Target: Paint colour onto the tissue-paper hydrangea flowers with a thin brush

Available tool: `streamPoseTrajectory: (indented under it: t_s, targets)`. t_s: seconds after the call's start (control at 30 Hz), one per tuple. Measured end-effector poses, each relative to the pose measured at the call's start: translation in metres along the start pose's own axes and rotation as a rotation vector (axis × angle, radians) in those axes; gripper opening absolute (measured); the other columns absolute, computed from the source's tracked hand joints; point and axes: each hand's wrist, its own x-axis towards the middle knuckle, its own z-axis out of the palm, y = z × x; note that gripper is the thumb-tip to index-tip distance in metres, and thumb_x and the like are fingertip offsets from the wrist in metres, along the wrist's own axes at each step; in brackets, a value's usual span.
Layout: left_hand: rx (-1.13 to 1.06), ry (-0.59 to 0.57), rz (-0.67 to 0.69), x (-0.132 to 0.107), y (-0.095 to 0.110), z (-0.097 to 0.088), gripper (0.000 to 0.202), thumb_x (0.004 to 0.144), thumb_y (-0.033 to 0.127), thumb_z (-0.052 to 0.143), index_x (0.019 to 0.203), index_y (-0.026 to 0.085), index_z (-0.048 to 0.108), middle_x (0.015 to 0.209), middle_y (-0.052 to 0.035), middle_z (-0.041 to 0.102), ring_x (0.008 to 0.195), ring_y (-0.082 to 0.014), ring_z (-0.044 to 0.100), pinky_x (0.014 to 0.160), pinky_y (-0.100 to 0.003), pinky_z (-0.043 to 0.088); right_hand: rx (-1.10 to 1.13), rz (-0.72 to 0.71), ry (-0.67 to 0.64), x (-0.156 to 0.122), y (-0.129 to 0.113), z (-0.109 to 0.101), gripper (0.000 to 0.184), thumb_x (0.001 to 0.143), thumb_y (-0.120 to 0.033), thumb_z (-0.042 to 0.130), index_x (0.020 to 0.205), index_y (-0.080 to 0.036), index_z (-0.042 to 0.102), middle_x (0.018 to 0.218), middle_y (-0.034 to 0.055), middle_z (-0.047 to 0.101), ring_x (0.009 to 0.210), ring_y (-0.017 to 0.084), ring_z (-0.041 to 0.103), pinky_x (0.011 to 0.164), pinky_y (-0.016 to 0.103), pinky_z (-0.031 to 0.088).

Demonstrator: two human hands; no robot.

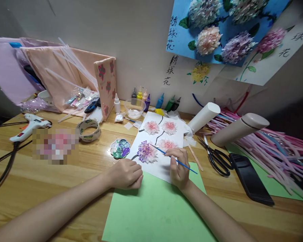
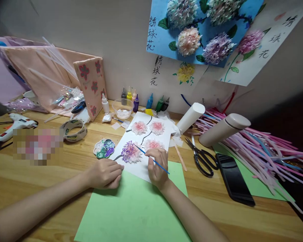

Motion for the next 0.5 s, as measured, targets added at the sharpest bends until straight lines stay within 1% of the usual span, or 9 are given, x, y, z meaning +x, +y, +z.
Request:
streamPoseTrajectory:
  t_s: [0.1, 0.27, 0.5]
  targets:
    - [-0.009, -0.012, -0.004, 0.0006, 0.0001, 0.0000, 0.023, 0.084, 0.015, 0.043, 0.063, 0.018, 0.051, 0.058, -0.0006, 0.060, 0.050, -0.0130, 0.055, 0.046, -0.024, 0.041, -0.026, 0.026, 0.026, 0.0023, 0.0003, 0.0007, 0.019, 0.091, -0.014, 0.040, 0.091, -0.024, 0.055, 0.082, 0.0021, 0.062, 0.083, 0.021, 0.053, 0.077, 0.037, 0.040]
    - [-0.019, -0.020, -0.007, 0.0021, 0.0000, -0.0006, 0.023, 0.083, 0.014, 0.042, 0.063, 0.018, 0.052, 0.060, -0.0012, 0.062, 0.050, -0.0131, 0.055, 0.046, -0.024, 0.043, 0.003, 0.092, -0.027, 0.0037, 0.0038, 0.0019, 0.019, 0.092, -0.015, 0.038, 0.089, -0.024, 0.054, 0.080, 0.0022, 0.061, 0.082, 0.022, 0.053, 0.075, 0.037, 0.040]
    - [-0.017, -0.030, -0.012, 0.0024, 0.0001, -0.0012, 0.023, 0.084, 0.014, 0.042, 0.063, 0.018, 0.051, 0.060, -0.0016, 0.063, 0.051, -0.0128, 0.057, 0.047, -0.023, 0.043, 0.042, 0.140, -0.055, 0.0029, 0.0062, 0.0045, 0.019, 0.093, -0.018, 0.037, 0.090, -0.024, 0.054, 0.083, 0.0033, 0.062, 0.083, 0.023, 0.055, 0.076, 0.040, 0.041]
